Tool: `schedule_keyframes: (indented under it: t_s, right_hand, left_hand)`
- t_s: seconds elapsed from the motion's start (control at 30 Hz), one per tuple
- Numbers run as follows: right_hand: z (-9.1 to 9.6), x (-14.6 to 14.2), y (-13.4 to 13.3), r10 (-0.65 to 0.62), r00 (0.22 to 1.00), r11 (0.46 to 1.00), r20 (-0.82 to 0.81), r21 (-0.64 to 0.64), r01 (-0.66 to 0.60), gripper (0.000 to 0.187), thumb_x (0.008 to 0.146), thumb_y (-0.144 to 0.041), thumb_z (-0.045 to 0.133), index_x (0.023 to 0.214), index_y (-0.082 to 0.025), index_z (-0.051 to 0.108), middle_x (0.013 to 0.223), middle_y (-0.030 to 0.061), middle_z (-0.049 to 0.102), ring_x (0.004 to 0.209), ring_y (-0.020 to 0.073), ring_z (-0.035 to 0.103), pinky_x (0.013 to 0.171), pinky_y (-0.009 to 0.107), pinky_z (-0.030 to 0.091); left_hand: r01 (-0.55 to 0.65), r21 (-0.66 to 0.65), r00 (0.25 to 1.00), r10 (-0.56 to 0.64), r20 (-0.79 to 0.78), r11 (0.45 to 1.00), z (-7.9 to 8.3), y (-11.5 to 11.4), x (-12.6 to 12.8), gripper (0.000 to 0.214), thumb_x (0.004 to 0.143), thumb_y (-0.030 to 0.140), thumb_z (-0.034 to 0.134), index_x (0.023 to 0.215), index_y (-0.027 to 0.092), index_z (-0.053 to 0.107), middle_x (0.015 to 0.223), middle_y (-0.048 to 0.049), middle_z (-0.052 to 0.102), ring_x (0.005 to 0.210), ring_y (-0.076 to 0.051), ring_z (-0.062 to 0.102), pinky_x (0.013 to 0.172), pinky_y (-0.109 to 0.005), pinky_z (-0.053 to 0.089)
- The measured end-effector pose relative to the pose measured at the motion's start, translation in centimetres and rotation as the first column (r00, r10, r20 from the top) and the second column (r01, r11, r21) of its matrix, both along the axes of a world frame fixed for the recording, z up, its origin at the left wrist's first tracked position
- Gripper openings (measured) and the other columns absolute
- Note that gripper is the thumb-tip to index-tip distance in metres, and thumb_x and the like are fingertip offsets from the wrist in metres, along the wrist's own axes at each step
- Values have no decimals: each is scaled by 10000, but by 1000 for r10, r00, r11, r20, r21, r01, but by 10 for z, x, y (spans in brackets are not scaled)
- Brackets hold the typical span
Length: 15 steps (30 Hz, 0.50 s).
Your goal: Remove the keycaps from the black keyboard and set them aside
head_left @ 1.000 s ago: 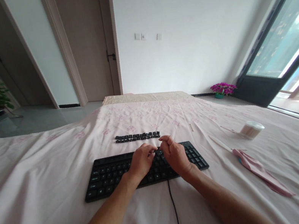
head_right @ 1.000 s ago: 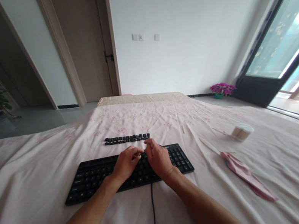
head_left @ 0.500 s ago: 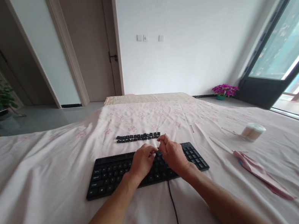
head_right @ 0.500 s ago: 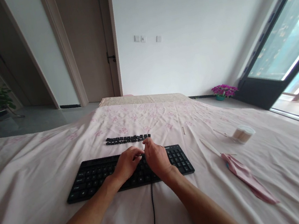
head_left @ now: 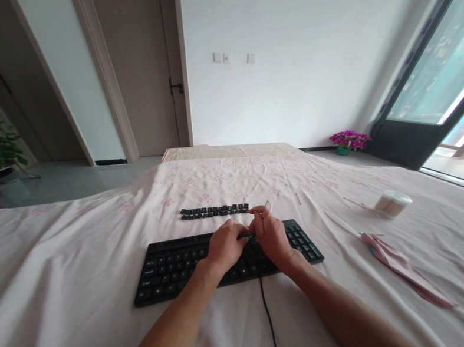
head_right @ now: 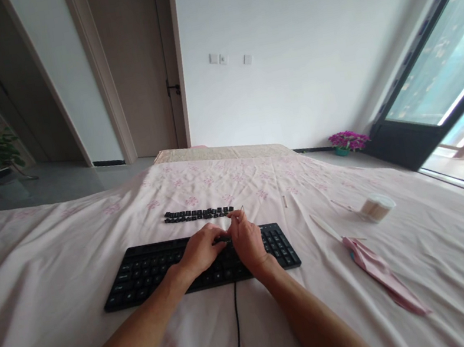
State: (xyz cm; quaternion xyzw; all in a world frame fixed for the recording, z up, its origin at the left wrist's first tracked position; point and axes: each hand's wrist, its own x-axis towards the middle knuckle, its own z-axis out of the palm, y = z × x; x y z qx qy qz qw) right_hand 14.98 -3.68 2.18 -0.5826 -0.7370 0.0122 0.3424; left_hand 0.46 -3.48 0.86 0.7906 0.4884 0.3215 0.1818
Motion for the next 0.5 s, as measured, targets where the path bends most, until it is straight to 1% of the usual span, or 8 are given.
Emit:
schedule_keyframes:
  t_s: [0.07,0.13,0.2,0.27,0.4,0.5]
  right_hand:
    - [0,0,3,-13,1000,1000,-9,-5,13,253,930,-182,314,1048,-158,536,792,43,676,602,147,619,608,227,393]
    - [2,-3,8,-30,1000,1000,-7,-9,30,253,937,-200,313,1038,-157,541,789,50,678,620,158,628,609,232,394]
    - [2,-6,12,-46,999,999,-4,-9,46,257,942,-213,310,1035,-164,545,758,45,676,628,172,635,607,239,390]
    - [2,-9,12,-58,998,998,-3,1,58,265,945,-218,305,1039,-172,548,731,36,673,627,182,639,606,244,386]
    - [-2,-10,8,-51,998,999,-31,15,52,280,945,-231,300,1053,-173,552,691,23,667,613,184,642,620,248,396]
    - [-3,-9,5,-42,997,998,-68,37,44,296,947,-258,297,1054,-173,560,673,23,665,604,184,641,631,252,411]
  left_hand:
    - [-36,5,998,36,-43,999,2,0,6,171,733,214,653,897,251,683,916,-31,653,899,-212,605,775,-289,460]
    - [-84,7,994,85,-68,996,2,0,10,136,729,272,665,863,256,684,898,-34,657,877,-223,609,724,-284,455]
    - [-123,-5,989,122,-87,992,0,2,14,114,741,337,648,812,255,683,876,-34,657,827,-219,614,656,-269,439]
    - [-155,-18,982,152,-108,988,-1,4,18,137,753,373,621,754,248,677,843,-34,652,783,-212,614,609,-256,414]
    - [-211,-14,969,207,-136,977,-2,5,24,160,774,354,580,703,230,653,784,-37,638,748,-207,603,577,-251,375]
    - [-214,26,965,215,-150,977,-1,2,25,182,812,311,528,690,219,626,743,-41,628,749,-211,586,581,-262,359]
